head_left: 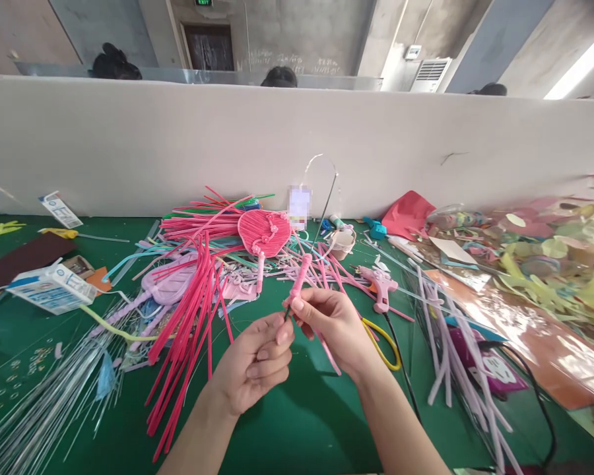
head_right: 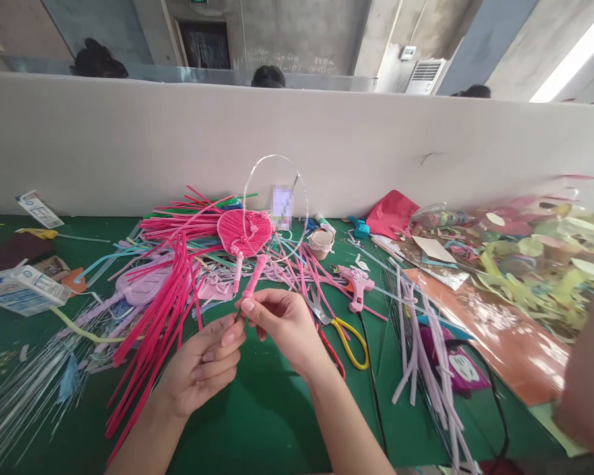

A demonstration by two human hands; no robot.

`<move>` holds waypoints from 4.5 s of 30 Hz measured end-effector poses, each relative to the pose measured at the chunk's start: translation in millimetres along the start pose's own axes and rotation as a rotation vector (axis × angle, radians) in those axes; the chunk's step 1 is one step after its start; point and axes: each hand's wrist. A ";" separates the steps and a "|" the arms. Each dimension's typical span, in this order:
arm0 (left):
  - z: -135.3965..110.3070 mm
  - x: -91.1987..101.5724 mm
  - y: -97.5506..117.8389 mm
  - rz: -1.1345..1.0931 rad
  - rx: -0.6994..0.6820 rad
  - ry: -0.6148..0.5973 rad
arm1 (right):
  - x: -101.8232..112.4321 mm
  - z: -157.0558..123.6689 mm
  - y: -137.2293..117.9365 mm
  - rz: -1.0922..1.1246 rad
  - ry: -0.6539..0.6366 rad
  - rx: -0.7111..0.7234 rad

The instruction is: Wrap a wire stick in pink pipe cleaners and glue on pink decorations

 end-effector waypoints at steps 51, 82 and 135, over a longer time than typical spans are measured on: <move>17.4 0.3 -23.1 0.702 -0.395 0.763 | -8.4 4.8 17.7 -0.338 0.275 0.067; 7.7 5.6 -15.2 0.660 -0.321 0.586 | -9.1 6.6 15.4 -0.235 0.197 0.071; -0.7 -8.5 -33.9 1.067 -0.611 0.784 | -1.3 -6.1 -11.5 -0.096 0.107 0.033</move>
Point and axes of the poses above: each hand's wrist, its own z-axis towards the middle knuckle, its own x-axis out of the back of the hand, y = z × x, and after that the axes turned 13 degrees about x, right-handed
